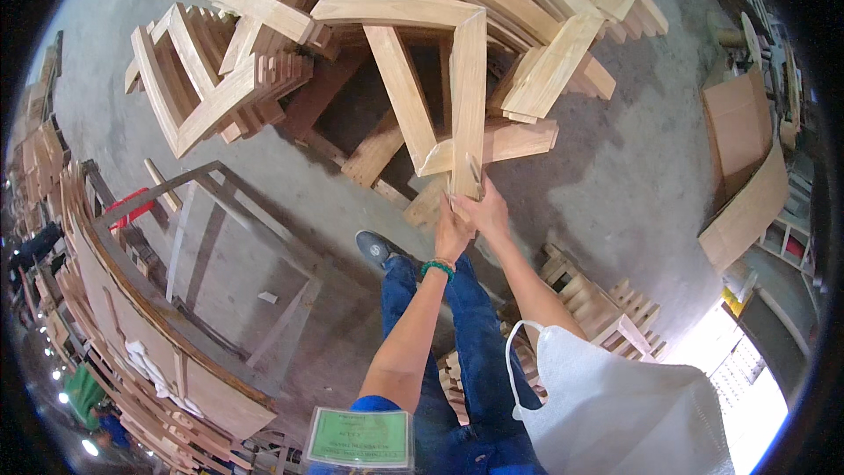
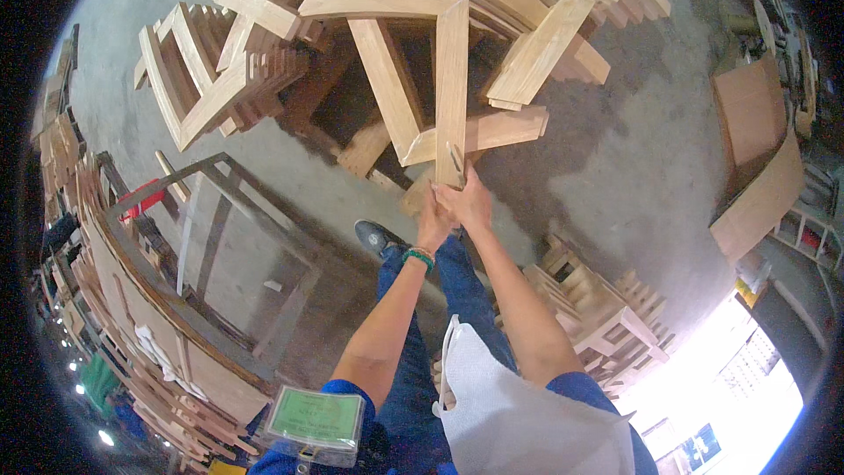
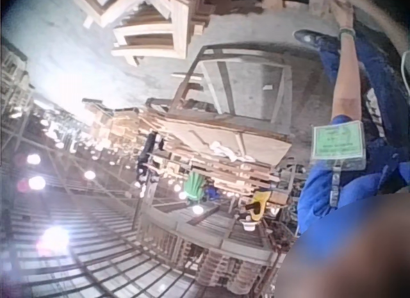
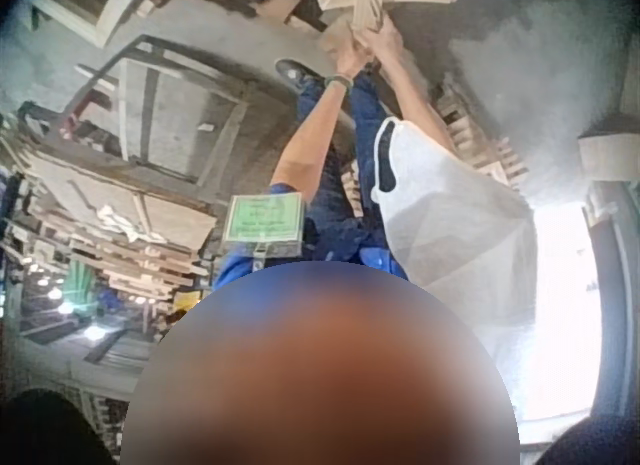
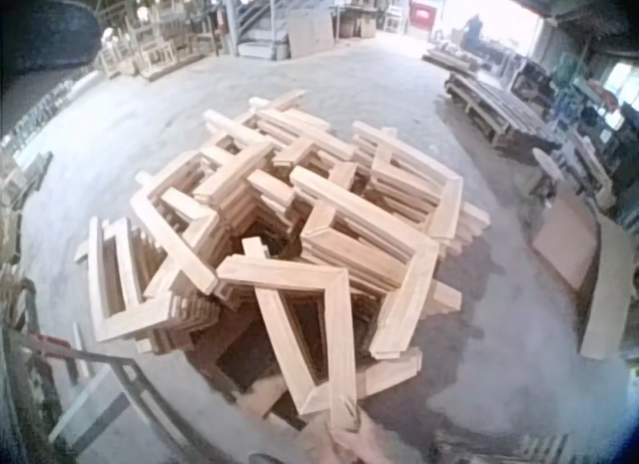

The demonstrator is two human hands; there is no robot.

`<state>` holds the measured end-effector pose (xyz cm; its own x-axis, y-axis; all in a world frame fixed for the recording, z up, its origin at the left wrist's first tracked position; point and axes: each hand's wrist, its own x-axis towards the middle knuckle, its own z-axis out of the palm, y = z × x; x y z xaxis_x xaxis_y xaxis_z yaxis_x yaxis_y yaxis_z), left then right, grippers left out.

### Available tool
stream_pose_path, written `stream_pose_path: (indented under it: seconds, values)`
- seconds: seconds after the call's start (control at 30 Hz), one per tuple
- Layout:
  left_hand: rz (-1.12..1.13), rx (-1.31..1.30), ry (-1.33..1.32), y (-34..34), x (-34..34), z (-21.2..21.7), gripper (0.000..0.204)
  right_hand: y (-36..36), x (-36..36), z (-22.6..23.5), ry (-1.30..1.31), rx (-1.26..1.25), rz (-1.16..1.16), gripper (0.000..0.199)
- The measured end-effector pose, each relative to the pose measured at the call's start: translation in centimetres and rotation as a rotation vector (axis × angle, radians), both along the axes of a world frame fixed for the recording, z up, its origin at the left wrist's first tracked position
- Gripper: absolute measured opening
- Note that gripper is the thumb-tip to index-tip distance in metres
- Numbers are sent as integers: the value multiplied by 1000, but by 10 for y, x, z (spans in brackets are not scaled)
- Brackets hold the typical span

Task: The person assembles wooden frame components by hand in a workshop. They pick up individual pieces, align them into rectangular frames, and place the completed frames onto a growing stack on the floor.

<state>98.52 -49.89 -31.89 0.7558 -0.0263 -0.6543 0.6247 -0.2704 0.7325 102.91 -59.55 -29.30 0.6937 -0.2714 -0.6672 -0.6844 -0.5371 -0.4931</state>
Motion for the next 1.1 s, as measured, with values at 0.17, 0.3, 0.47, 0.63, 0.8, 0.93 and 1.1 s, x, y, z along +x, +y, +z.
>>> stream_pose_path:
  seconds: [0.17,0.3,0.47,0.63,0.8,0.93,1.1]
  values:
    - [9,-2,31,14,-13,9,98,0,-6,-8,-68,-37,22,96]
    - [167,-152,119,43,-52,6,93,15,-3,-16,-36,-80,89,98]
    - [340,-358,423,88,-97,27,75,17,-1,-12,29,-94,93,86]
    - [362,-355,445,131,-121,40,60,11,1,-12,1,-96,82,76]
    - [415,-364,351,162,-137,33,56,6,4,-19,4,-72,97,79]
    - [450,-363,382,176,-137,38,55,10,-1,-19,-14,66,37,82]
    - [511,-482,337,180,-130,58,53,-21,-6,-11,-222,-81,12,90]
